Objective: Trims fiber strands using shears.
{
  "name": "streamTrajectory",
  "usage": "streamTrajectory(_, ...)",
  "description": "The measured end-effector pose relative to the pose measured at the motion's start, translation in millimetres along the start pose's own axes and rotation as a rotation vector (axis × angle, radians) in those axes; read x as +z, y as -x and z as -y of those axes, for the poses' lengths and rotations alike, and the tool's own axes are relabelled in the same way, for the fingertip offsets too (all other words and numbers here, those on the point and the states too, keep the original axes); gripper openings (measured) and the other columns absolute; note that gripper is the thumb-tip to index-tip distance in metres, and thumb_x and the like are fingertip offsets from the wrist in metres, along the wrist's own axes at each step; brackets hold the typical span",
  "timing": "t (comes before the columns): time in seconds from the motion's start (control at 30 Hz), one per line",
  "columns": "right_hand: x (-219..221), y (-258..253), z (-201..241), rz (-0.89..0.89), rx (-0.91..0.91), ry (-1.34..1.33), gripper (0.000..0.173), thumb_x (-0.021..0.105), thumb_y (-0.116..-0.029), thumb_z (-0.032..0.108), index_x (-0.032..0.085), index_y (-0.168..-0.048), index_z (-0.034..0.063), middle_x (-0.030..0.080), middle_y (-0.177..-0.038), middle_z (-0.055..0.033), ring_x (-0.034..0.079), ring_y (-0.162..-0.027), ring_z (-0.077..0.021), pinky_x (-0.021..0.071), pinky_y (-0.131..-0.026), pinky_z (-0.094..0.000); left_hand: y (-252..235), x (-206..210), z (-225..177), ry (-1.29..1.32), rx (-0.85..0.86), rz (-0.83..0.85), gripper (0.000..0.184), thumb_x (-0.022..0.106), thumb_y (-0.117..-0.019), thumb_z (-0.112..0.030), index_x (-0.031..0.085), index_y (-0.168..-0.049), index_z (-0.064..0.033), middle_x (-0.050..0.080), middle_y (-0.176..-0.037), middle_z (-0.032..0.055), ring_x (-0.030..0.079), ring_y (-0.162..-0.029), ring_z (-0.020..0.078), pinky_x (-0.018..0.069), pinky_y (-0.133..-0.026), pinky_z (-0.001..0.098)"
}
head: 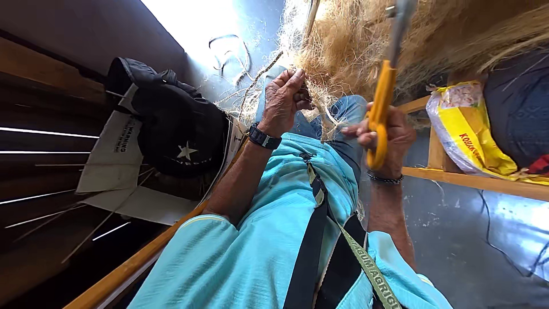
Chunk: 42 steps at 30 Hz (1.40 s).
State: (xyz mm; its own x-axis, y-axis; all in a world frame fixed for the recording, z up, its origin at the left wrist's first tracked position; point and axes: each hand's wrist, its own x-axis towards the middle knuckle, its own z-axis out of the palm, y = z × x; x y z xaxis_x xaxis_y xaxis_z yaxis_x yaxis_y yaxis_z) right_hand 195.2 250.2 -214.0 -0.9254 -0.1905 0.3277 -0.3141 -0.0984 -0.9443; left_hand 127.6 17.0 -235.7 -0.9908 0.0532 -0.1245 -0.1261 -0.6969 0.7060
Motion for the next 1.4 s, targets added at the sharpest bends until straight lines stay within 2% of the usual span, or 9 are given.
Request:
streamTrajectory(0.13,-20,-1,15,0.111,0.056,-0.019,0.071,0.086,-0.0752,0.055,0.058,-0.128,0.0179,0.069,-0.081,0.0065,0.069,-0.066,-0.0121,0.0628,-0.062,-0.0342,-8,-2,-8,-0.045,-0.008,-0.079,0.017,0.050,-0.1070,-0.012,0.058,-0.092,-0.0082,0.062,-0.069,0.0027,0.062,-0.056,0.0126,0.0592,-0.055,0.0295)
streamTrajectory(0.3,-37,24,-2,0.045,0.268,0.181,0.071,0.084,-0.0727,0.062,0.067,-0.122,0.0138,0.064,-0.073,0.0086,0.059,-0.058,-0.0050,0.0545,-0.052,-0.0254,-15,5,-16,-0.046,-0.071,-0.140,0.020,0.049,-0.1079,-0.017,0.057,-0.091,-0.0103,0.061,-0.068,0.0017,0.061,-0.055,0.0110,0.0564,-0.052,0.0269)
streamTrajectory(0.4,-25,35,-12,-0.036,0.266,0.105,0.067,0.088,-0.0722,0.053,0.068,-0.121,0.0108,0.067,-0.073,0.0054,0.063,-0.058,-0.0088,0.0582,-0.053,-0.0286,-18,6,-13,-0.051,-0.131,-0.151,0.020,0.043,-0.1095,-0.020,0.056,-0.097,-0.0110,0.063,-0.073,0.0018,0.062,-0.057,0.0104,0.0549,-0.051,0.0251)
streamTrajectory(0.53,-8,30,-18,-0.090,0.154,0.105,0.061,0.088,-0.0789,0.034,0.063,-0.127,0.0060,0.077,-0.097,-0.0034,0.076,-0.086,-0.0203,0.0655,-0.080,-0.0416,-11,13,-7,-0.023,-0.186,-0.145,0.017,0.042,-0.1105,-0.020,0.053,-0.103,-0.0095,0.066,-0.081,0.0053,0.066,-0.063,0.0136,0.0585,-0.056,0.0282)
streamTrajectory(0.63,-2,22,-22,-0.158,0.032,0.230,0.057,0.086,-0.0825,0.022,0.060,-0.129,0.0037,0.076,-0.106,-0.0039,0.075,-0.092,-0.0166,0.0653,-0.081,-0.0346,-2,25,-3,0.022,-0.267,-0.113,0.012,0.044,-0.1095,-0.015,0.052,-0.103,-0.0080,0.067,-0.086,0.0078,0.070,-0.070,0.0171,0.0627,-0.064,0.0326)
streamTrajectory(0.8,-3,23,-23,-0.214,-0.029,0.381,0.056,0.086,-0.0808,0.020,0.062,-0.129,0.0034,0.071,-0.103,-0.0040,0.070,-0.086,-0.0092,0.0622,-0.075,-0.0270,9,37,6,0.148,-0.335,-0.044,0.011,0.042,-0.1068,-0.006,0.052,-0.100,-0.0070,0.068,-0.086,0.0096,0.072,-0.075,0.0208,0.0640,-0.074,0.0380)
streamTrajectory(1.07,-4,23,-3,-0.187,0.148,0.201,0.043,0.077,-0.0852,0.012,0.062,-0.125,0.0059,0.069,-0.079,-0.0031,0.063,-0.053,-0.0123,0.0569,-0.045,-0.0295,1,28,15,-0.273,-0.044,-0.032,0.009,0.053,-0.1011,-0.001,0.052,-0.094,-0.0054,0.068,-0.074,0.0062,0.069,-0.060,0.0170,0.0624,-0.057,0.0332)
streamTrajectory(1.33,-1,18,3,-0.222,0.106,0.211,0.043,0.076,-0.0849,0.008,0.062,-0.126,0.0046,0.069,-0.077,-0.0027,0.063,-0.051,-0.0120,0.0572,-0.044,-0.0287,-3,28,22,-0.013,-0.079,0.076,0.012,0.046,-0.1057,-0.005,0.053,-0.096,-0.0071,0.068,-0.080,0.0081,0.070,-0.068,0.0184,0.0624,-0.064,0.0340)
streamTrajectory(1.4,2,16,2,-0.224,0.091,0.210,0.044,0.076,-0.0857,0.010,0.062,-0.126,0.0046,0.069,-0.077,-0.0022,0.064,-0.053,-0.0117,0.0583,-0.046,-0.0290,0,25,22,0.037,-0.064,0.125,0.016,0.040,-0.1074,-0.007,0.055,-0.106,-0.0052,0.070,-0.087,0.0094,0.072,-0.074,0.0192,0.0630,-0.069,0.0355)
